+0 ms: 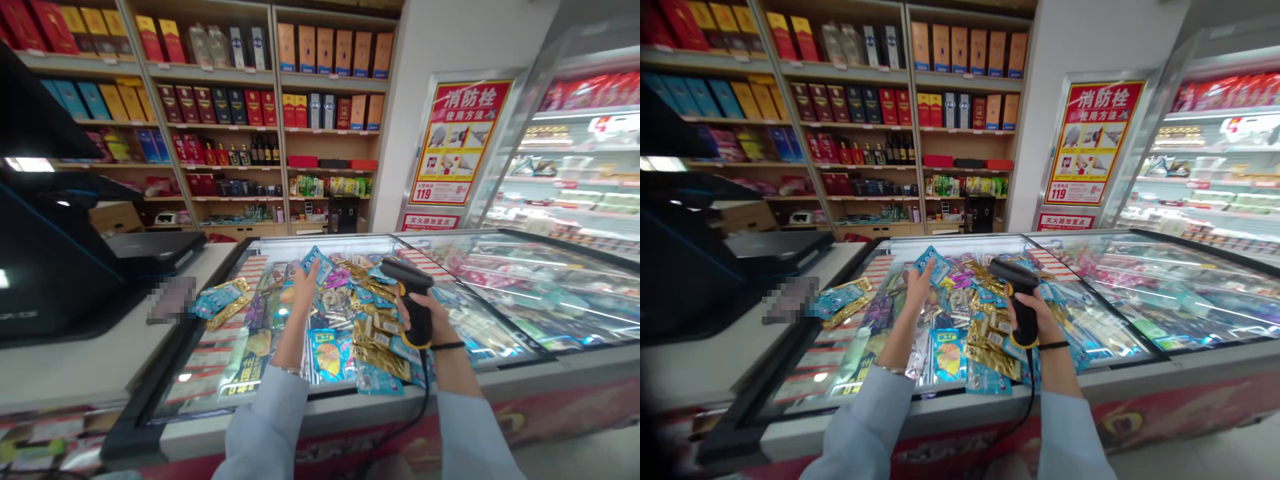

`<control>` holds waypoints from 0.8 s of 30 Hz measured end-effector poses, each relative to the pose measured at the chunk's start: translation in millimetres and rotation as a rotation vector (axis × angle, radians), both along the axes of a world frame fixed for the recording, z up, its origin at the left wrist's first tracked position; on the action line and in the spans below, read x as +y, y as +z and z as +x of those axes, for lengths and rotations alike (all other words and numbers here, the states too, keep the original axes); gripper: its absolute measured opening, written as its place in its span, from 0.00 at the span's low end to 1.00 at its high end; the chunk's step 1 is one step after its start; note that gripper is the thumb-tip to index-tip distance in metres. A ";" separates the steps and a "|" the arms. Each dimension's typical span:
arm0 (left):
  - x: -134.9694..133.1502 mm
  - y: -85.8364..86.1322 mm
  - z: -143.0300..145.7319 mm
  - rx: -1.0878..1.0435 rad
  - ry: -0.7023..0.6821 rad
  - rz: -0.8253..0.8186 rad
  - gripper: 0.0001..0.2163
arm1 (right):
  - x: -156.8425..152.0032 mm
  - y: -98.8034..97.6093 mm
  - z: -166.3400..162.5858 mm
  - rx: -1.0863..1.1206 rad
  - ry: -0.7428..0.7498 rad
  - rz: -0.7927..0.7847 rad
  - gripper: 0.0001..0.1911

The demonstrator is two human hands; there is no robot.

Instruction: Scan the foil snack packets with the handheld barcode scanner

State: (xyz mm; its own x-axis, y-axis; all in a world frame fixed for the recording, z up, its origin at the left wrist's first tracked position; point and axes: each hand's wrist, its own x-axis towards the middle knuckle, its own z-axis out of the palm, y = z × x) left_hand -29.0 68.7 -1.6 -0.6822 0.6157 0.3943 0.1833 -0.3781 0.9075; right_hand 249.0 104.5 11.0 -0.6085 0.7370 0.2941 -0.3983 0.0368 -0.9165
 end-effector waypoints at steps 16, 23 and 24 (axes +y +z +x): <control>-162.0 0.7 -193.9 0.497 0.632 -0.618 0.27 | -105.6 -38.9 -250.9 0.119 0.293 -0.276 0.18; -154.1 -27.1 -211.5 0.826 0.711 -0.756 0.34 | -123.3 -70.0 -310.9 -0.020 0.400 -0.395 0.19; -153.0 -29.7 -211.6 0.836 0.724 -0.756 0.34 | -124.8 -73.3 -315.0 -0.036 0.400 -0.403 0.20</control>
